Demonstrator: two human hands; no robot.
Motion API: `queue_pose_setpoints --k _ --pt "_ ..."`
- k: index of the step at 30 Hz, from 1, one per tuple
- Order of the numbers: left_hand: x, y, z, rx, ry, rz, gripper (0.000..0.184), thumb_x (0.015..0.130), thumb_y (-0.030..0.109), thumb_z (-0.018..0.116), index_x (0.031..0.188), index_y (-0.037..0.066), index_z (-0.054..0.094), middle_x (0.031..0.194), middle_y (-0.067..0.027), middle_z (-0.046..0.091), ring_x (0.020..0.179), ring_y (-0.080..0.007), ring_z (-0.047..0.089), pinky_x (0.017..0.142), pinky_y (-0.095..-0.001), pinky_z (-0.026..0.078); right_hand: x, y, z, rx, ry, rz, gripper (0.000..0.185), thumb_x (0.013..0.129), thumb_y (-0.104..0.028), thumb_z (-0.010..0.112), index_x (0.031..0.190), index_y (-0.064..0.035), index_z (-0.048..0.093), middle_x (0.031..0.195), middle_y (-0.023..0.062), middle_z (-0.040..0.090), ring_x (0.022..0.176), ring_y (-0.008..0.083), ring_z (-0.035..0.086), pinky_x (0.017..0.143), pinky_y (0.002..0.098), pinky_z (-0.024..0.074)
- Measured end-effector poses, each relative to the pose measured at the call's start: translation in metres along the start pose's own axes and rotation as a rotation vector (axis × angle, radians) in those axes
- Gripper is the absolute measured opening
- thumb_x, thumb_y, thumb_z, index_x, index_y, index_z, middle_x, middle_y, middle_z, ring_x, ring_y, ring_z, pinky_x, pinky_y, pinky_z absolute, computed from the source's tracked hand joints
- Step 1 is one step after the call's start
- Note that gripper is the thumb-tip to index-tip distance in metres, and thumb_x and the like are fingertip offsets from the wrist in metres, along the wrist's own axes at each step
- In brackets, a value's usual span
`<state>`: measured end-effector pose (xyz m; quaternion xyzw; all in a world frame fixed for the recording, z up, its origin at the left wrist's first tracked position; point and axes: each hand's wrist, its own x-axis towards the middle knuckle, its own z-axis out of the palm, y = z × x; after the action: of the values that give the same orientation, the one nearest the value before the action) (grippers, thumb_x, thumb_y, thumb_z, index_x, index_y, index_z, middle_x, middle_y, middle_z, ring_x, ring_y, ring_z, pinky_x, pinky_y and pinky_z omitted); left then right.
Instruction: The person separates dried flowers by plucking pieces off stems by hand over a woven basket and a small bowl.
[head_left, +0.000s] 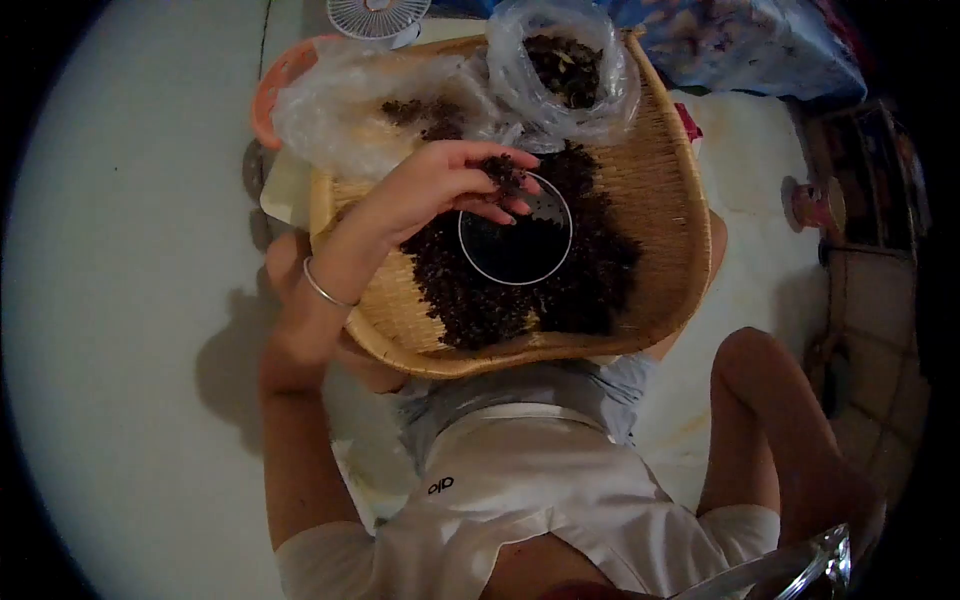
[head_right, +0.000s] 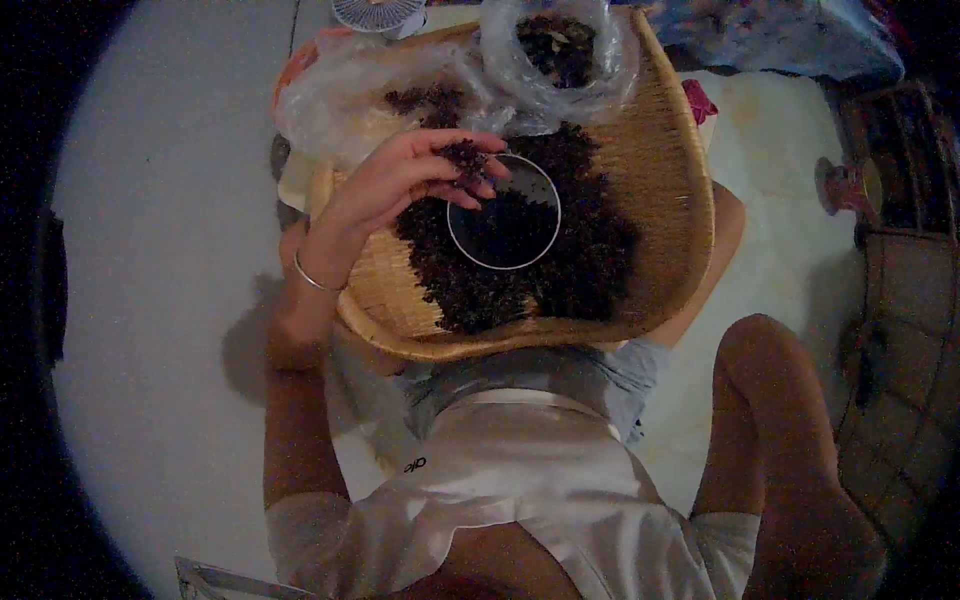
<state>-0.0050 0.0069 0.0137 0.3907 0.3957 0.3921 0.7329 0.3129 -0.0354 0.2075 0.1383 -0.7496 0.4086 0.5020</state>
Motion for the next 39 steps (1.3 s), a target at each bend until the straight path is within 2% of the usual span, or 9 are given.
queue_pose_setpoints --k 11,15,19,20,22,26,28,31,39 --pt "-0.002 0.002 0.009 0.017 -0.022 0.012 0.037 0.082 -0.002 0.042 0.118 -0.005 0.048 0.105 -0.0153 0.059 0.088 -0.0204 0.061 0.079 -0.0303 0.052 -0.006 -0.038 0.009 -0.122 -0.009 -0.237 0.006 0.078 0.0 0.046 0.084 -0.0036 0.046 0.072 0.0029 0.053 0.062 0.0098 0.056 0.047 0.0249 0.0464" --pt "-0.008 0.004 0.009 0.014 -0.039 0.073 0.038 0.082 -0.001 0.042 0.119 -0.005 0.046 0.105 -0.0151 0.059 0.088 -0.02 0.061 0.08 -0.0308 0.051 -0.022 0.02 0.004 -0.215 0.139 0.174 0.009 0.084 -0.01 0.045 0.089 -0.0036 0.05 0.078 0.0035 0.055 0.068 0.0109 0.056 0.054 0.025 0.0475" --pt "-0.011 0.007 0.011 -0.015 -0.045 0.105 0.038 0.084 0.003 0.041 0.121 -0.004 0.045 0.109 -0.0154 0.057 0.088 -0.0193 0.061 0.079 -0.0309 0.052 -0.033 0.129 0.006 -0.132 0.295 1.103 0.019 0.09 -0.02 0.044 0.094 -0.0037 0.054 0.084 0.0041 0.058 0.074 0.0121 0.057 0.061 0.0251 0.0486" --pt "-0.012 0.007 0.011 -0.007 -0.043 0.104 0.038 0.084 0.003 0.041 0.121 -0.004 0.045 0.109 -0.0154 0.057 0.088 -0.0193 0.061 0.079 -0.0309 0.052 -0.036 0.161 -0.003 0.015 0.012 1.124 0.023 0.092 -0.024 0.043 0.095 -0.0027 0.053 0.086 0.0055 0.058 0.076 0.0134 0.057 0.061 0.0258 0.0491" --pt "-0.011 0.007 0.011 -0.033 -0.009 0.1 0.038 0.084 0.004 0.043 0.121 -0.003 0.046 0.108 -0.0139 0.057 0.087 -0.0179 0.06 0.076 -0.0293 0.052 -0.062 0.214 -0.001 0.128 0.129 1.3 0.03 0.091 -0.031 0.046 0.099 -0.0029 0.054 0.092 0.0081 0.058 0.082 0.0178 0.058 0.068 0.0308 0.0511" --pt "-0.001 0.005 0.008 0.043 0.109 0.142 0.036 0.083 0.005 0.048 0.119 0.001 0.05 0.108 -0.0112 0.057 0.094 -0.0197 0.057 0.082 -0.032 0.048 -0.087 0.259 0.009 0.807 0.236 1.393 0.043 0.091 -0.039 0.044 0.109 -0.0003 0.049 0.101 0.0102 0.055 0.094 0.0227 0.056 0.081 0.0354 0.0496" --pt "0.006 -0.007 0.001 0.878 0.279 0.509 0.035 0.081 0.007 0.052 0.116 0.004 0.053 0.114 -0.0099 0.054 0.104 -0.0229 0.051 0.092 -0.035 0.039 -0.092 0.264 0.019 1.103 0.303 1.463 0.052 0.091 -0.044 0.041 0.116 0.0017 0.043 0.109 0.0136 0.051 0.102 0.0264 0.053 0.09 0.04 0.0455" --pt "0.009 -0.011 -0.001 1.265 0.318 0.658 0.034 0.078 0.013 0.059 0.11 0.002 0.057 0.118 -0.0125 0.049 0.112 -0.0265 0.045 0.09 -0.0346 0.039 -0.102 0.266 0.023 1.19 0.368 1.432 0.05 0.092 -0.042 0.039 0.117 0.0008 0.041 0.112 0.0164 0.048 0.104 0.0269 0.052 0.09 0.0405 0.0457" --pt "0.01 -0.005 0.009 0.961 0.317 0.468 0.037 0.076 0.015 0.063 0.111 0.006 0.056 0.121 -0.0118 0.045 0.111 -0.0279 0.045 0.093 -0.0347 0.036 -0.104 0.266 0.019 1.084 0.399 1.405 0.046 0.093 -0.038 0.036 0.115 0.0016 0.044 0.106 0.0169 0.051 0.1 0.0256 0.054 0.091 0.039 0.0457"
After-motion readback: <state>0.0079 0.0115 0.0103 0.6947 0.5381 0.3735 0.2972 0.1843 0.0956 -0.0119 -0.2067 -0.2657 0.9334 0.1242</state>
